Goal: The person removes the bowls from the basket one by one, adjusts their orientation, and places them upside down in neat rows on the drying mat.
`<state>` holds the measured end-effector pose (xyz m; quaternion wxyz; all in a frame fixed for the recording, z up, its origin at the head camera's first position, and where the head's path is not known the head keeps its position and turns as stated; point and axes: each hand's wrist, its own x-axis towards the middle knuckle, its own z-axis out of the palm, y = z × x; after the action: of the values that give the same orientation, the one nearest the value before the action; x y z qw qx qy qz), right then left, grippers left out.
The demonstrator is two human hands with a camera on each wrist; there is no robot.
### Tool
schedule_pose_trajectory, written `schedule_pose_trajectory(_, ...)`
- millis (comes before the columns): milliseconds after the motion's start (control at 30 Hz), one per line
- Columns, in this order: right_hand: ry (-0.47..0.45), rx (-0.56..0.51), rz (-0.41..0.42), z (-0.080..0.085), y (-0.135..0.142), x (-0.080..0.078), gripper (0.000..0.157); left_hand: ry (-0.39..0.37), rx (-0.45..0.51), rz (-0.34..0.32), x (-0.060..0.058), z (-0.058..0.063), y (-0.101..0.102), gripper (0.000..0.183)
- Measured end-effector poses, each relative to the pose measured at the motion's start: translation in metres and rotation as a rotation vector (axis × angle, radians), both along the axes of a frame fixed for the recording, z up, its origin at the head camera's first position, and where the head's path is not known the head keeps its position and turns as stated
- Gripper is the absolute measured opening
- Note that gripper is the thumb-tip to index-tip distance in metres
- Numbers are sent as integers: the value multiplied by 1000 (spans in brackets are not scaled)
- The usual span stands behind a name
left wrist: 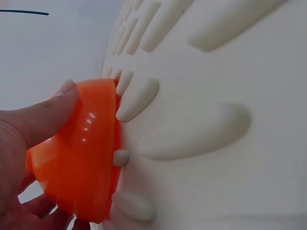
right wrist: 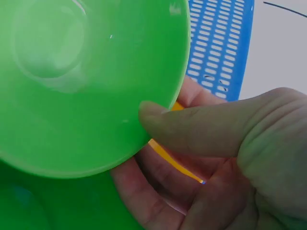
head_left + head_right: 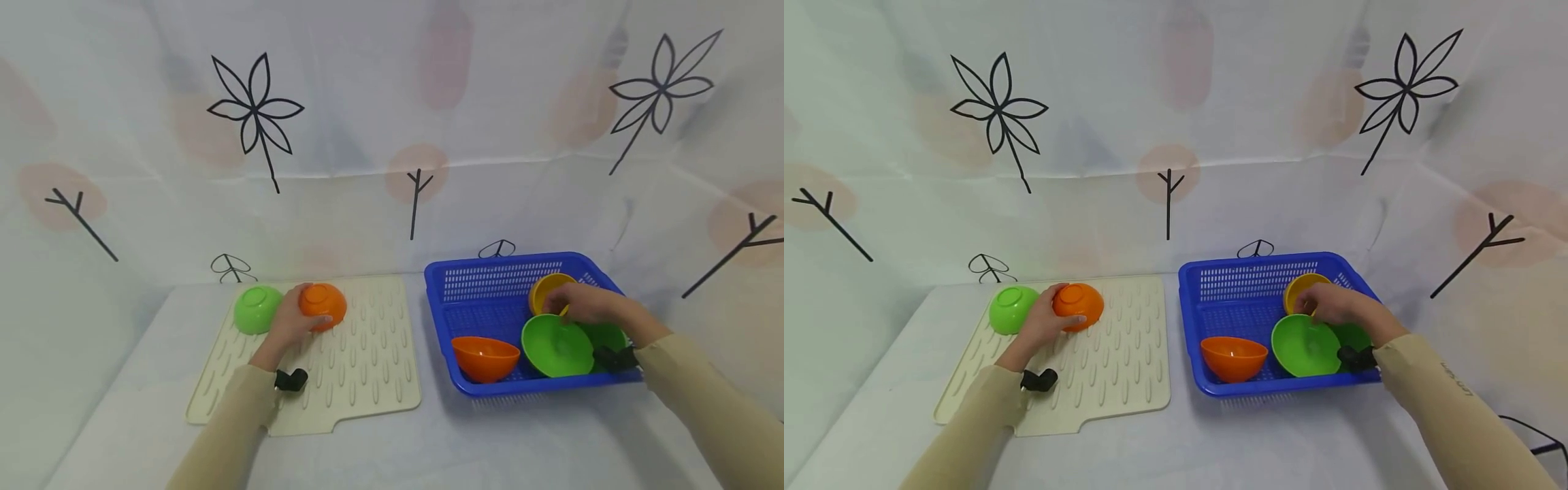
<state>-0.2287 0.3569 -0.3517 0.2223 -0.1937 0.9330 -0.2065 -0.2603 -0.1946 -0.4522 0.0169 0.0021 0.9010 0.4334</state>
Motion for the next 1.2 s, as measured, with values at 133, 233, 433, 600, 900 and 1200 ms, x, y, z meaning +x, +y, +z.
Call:
schedule_pose_trajectory(133, 0, 34, -41, 3, 3, 2, 22, 9, 5, 2, 0, 0, 2, 90)
schedule_pose_trajectory(233, 22, 45, -76, 6, 6, 3, 23, 16, 4, 4, -1, -1, 2, 90)
schedule_pose_trajectory(433, 65, 6, -178, 14, 14, 8, 30, 13, 30, 6, -2, 0, 3, 89)
schedule_pose_trajectory(600, 102, -73, -275, 20, 18, 14, 36, 21, 52, 4, 0, 3, 2, 86)
schedule_pose_trajectory(900, 118, -178, -392, 31, 3, 27, 42, 65, 63, -10, 4, 2, 0, 83)
schedule_pose_trajectory(1200, 181, -278, -372, 42, -43, 43, 39, 139, 72, -43, 14, 18, 6, 79)
